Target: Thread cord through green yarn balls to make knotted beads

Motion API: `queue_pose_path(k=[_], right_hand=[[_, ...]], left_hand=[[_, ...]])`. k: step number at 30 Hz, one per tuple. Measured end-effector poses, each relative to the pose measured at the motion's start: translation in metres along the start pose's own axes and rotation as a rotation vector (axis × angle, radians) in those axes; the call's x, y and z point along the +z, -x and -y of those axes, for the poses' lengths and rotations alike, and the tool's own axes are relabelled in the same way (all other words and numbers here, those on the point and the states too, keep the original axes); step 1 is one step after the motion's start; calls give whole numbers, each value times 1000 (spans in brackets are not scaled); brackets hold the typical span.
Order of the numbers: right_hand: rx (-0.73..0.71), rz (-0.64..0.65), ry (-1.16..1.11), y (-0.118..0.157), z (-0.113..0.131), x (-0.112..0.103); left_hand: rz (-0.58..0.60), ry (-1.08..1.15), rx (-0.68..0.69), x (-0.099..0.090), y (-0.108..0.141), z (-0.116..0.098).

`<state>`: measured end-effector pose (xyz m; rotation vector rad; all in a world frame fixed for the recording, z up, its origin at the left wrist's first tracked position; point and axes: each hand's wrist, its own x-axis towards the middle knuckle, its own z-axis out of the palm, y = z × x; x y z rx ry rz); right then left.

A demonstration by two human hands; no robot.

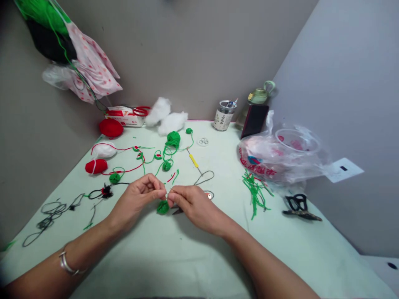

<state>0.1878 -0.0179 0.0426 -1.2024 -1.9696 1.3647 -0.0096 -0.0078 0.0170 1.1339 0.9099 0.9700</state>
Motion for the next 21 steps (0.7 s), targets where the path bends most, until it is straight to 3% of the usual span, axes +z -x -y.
queue_pose_path(k=[5,7,10,17,21], right_hand=[[-31,-160,-74,4,2,-16],[-37,-241,-107,6,0,-23],[-36,-249,-118,6,-1,-26],[-20,-17,-171,6,5,-14],[0,-73,-202,5,2,-15]], left_hand=[[-221,26,116,-25,-9,-8],[-244,-10,108,-33,-10,-9],[-174,-154,54,-30,-7,-8],[-2,-303,79,5,0,-6],[24,-275,26,6,0,-6]])
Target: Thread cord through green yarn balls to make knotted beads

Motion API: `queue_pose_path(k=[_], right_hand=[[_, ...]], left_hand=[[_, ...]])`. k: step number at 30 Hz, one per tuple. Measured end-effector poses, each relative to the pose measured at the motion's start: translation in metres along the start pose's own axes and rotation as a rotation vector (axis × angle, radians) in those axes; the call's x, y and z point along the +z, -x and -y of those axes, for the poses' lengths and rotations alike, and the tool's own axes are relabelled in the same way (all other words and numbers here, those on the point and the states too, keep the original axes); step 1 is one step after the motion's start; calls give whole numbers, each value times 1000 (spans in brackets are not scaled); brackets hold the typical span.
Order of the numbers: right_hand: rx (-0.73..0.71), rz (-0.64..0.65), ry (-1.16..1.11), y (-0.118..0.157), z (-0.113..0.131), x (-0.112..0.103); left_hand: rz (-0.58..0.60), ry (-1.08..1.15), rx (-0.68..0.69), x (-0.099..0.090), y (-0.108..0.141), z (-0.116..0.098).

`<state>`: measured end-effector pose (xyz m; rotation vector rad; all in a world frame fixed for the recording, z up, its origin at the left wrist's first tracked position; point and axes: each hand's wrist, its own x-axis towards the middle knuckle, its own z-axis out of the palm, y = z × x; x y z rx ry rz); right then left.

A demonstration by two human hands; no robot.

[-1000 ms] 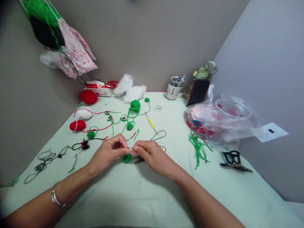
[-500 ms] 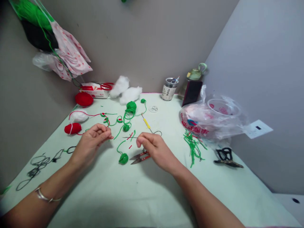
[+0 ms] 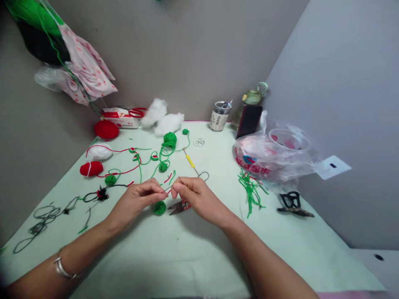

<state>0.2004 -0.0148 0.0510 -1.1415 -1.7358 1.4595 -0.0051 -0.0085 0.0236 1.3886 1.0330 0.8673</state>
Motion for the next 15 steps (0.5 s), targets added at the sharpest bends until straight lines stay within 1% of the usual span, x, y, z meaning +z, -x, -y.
queue_pose_path(k=[4,7,9,11,13,15], right_hand=[[-15,-74,20,-3,-3,-3],[-24,-100,71,-5,-5,-1],[-19,-110,183,-6,-7,6],[-27,-112,358,-6,-11,15],[-72,-66,521,-6,-15,25],[-139,11,623,-4,-16,33]], left_hand=[[17,158,-118,-5,1,2],[36,347,-187,-7,2,3],[60,475,-221,-6,2,4],[60,553,-246,-4,1,3],[17,535,-256,-2,0,3],[-47,377,-208,0,0,3]])
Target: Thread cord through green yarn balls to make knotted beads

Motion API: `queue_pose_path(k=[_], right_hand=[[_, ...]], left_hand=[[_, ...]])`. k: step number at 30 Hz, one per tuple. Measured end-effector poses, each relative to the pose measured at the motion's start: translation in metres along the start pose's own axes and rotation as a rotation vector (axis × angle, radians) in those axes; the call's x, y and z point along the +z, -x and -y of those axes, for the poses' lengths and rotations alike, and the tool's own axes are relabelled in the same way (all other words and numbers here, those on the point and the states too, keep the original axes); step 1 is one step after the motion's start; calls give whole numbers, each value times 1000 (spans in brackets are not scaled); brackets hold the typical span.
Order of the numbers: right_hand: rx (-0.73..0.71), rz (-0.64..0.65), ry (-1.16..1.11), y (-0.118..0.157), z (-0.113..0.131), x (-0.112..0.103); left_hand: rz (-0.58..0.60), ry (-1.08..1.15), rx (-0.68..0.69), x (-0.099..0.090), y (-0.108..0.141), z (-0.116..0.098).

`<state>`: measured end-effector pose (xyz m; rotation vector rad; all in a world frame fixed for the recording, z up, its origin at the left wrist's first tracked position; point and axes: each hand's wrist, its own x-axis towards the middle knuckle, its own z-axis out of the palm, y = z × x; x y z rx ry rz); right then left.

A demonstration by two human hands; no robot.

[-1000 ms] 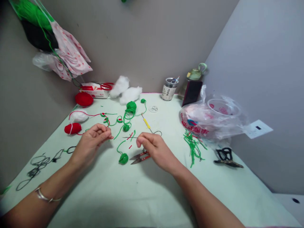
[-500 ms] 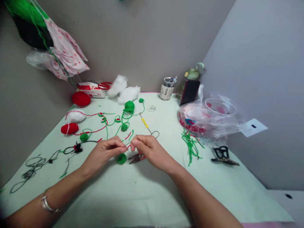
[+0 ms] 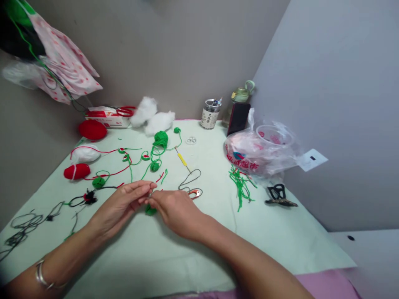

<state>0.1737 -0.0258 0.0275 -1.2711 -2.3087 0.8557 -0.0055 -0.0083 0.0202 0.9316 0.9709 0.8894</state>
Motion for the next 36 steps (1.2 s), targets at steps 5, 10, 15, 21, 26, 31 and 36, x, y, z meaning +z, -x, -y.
queue_pose_path(k=[5,10,15,21,26,31,36], right_hand=[[-49,-32,-30,4,3,-5],[76,-101,-180,3,-2,-17],[98,-84,-272,1,-3,-17],[100,-48,-309,2,-4,-16],[96,-11,-330,1,-3,-16],[90,-1,-289,1,-3,-14],[106,-20,-237,2,-4,-17]], left_hand=[[-66,-577,489,-5,0,6],[42,-772,597,-10,2,9],[-86,-658,470,-6,4,7],[-154,-516,372,-3,4,1],[4,-309,229,-6,5,1],[7,-165,200,-7,4,4],[-132,-155,277,-16,2,-7]])
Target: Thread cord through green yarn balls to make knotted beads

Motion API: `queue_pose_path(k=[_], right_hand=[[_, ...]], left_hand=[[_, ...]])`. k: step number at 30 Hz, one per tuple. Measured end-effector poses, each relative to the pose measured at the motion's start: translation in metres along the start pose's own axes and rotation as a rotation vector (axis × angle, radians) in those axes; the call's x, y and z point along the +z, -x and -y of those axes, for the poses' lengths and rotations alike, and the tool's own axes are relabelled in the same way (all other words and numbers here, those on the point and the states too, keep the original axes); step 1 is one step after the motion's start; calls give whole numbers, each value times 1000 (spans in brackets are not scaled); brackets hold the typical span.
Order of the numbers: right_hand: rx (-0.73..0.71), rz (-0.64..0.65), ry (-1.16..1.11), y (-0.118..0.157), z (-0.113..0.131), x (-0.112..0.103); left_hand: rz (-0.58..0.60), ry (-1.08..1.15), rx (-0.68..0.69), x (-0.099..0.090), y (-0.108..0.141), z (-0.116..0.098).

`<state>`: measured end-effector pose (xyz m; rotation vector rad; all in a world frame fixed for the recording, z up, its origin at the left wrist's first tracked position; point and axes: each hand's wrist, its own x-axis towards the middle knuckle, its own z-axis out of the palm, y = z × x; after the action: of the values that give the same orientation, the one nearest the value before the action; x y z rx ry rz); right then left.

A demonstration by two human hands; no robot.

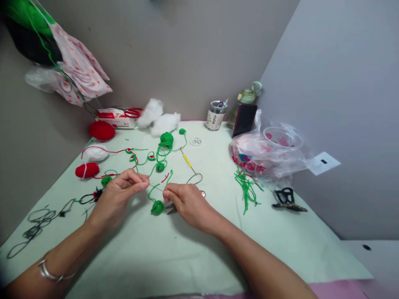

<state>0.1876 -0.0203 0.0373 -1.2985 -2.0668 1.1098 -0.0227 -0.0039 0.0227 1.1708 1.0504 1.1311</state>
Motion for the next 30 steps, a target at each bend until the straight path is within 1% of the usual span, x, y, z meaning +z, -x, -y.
queue_pose_path(k=[2,4,6,7,9,11,13,15,17,19,22,24,26,27,29,30], right_hand=[[13,-2,-1,0,-1,-2],[18,1,-6,-1,-1,-2],[19,-2,-24,-2,-1,-3],[21,-8,-37,-2,-1,-3],[28,-25,-74,-3,0,-3],[33,-42,-124,-4,2,-4],[30,-57,-180,-5,3,-5],[31,-85,-220,-6,3,-6],[40,-128,-224,-8,0,-7],[50,-172,-193,-10,-5,-8],[59,-180,-100,-12,-10,-3],[45,-147,20,-10,-12,6],[-45,-84,182,-7,-11,19],[-114,-52,257,-5,-10,25],[-246,-15,353,-2,-6,33],[-288,-14,365,-1,-4,34]], left_hand=[[-27,-21,25,-6,-2,-3],[-22,-58,43,-9,-4,-5],[-14,-147,74,-11,-4,-4],[-17,-216,108,-12,-4,-3],[-14,-374,221,-12,-3,0],[21,-500,333,-11,-3,3],[77,-555,358,-11,-3,4],[108,-542,286,-9,-2,1],[123,-479,160,-7,-1,-2],[164,-364,22,-4,1,-6],[249,-68,-166,0,3,-7],[257,163,-258,3,4,-4],[218,302,-302,6,5,1],[194,305,-305,8,5,3],[165,168,-248,11,5,6],[159,52,-180,12,6,8]])
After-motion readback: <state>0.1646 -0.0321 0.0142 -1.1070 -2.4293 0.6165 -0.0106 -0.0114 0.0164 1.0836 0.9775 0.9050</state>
